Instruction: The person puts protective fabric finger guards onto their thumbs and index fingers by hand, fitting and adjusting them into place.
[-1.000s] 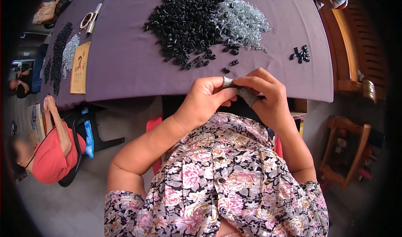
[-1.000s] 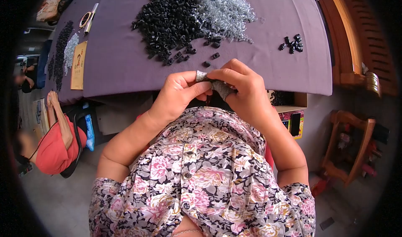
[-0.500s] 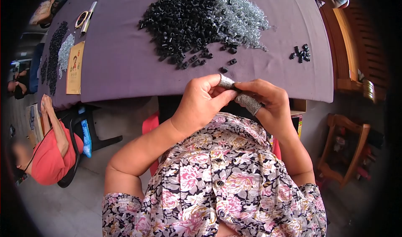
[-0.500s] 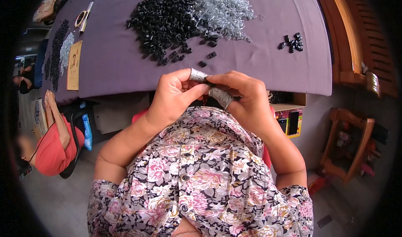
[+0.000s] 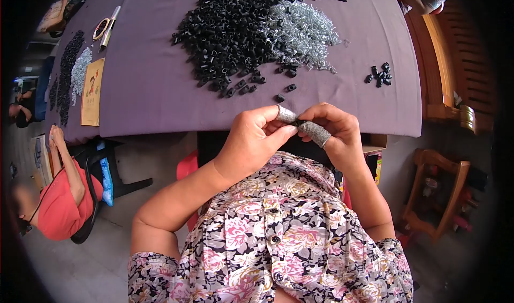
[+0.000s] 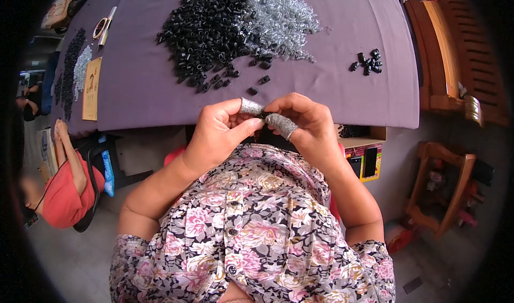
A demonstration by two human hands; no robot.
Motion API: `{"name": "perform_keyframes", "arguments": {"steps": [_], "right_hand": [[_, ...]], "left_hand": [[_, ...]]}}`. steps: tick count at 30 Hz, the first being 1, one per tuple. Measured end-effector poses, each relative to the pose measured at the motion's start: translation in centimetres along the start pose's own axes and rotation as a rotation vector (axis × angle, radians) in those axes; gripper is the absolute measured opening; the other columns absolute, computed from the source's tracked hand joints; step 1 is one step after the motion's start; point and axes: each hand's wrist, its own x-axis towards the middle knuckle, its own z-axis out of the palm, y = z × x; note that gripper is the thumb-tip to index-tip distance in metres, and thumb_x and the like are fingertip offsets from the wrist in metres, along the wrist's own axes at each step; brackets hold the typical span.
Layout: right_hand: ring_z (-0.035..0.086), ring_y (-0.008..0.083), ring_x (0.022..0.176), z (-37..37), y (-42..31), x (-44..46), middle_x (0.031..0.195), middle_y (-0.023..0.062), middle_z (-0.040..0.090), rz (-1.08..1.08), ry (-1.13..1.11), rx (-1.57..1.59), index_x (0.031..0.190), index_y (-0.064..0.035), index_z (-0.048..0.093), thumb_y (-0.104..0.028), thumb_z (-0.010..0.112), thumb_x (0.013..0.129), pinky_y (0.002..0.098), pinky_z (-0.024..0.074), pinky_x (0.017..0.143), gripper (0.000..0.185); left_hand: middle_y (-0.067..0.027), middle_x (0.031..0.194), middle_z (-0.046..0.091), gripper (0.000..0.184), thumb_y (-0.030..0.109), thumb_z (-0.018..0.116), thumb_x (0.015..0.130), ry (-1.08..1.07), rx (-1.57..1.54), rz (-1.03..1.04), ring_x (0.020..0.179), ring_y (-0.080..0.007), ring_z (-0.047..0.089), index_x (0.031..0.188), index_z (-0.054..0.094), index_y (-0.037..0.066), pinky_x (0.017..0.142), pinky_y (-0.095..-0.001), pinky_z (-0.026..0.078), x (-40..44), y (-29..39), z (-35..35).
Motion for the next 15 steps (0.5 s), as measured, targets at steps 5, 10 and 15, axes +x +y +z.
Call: {"name": "perform_keyframes", "arguments": {"steps": [5,10,15], "right_hand": [[0.064,0.0112,0.093,0.0,-0.5,0.0,0.095,0.0048,0.066,-0.003,-0.012,-0.076,0.103,0.0035,0.064,0.01,0.062,0.082,0.0262,0.0513,0.084,0.022],[0.064,0.0113,0.089,-0.1,-1.4,0.1,0.092,0.0055,0.067,-0.017,-0.019,-0.235,0.101,0.0037,0.063,0.009,0.063,0.08,0.0271,0.052,0.083,0.021],[0.064,0.0103,0.089,-0.3,-1.4,0.3,0.09,0.0037,0.067,0.028,-0.031,-0.189,0.099,0.0036,0.064,0.01,0.063,0.079,0.0263,0.0521,0.081,0.021]], "left_hand": [[-0.0012,0.09,0.069,0.011,-0.001,0.064,0.09,0.004,0.034,-0.015,0.08,-0.0042,0.062,0.101,0.066,-0.002,0.071,-0.0205,0.051,0.2,-0.4,0.0],[-0.0013,0.09,0.069,0.012,-0.003,0.065,0.089,-0.001,0.087,-0.001,0.081,-0.004,0.062,0.101,0.066,-0.002,0.071,-0.0213,0.051,0.2,-0.6,-0.2],[-0.0002,0.089,0.068,0.013,-0.003,0.065,0.088,0.01,0.1,0.011,0.079,-0.0034,0.061,0.101,0.067,-0.002,0.07,-0.021,0.051,0.2,-0.8,-0.1]]}}
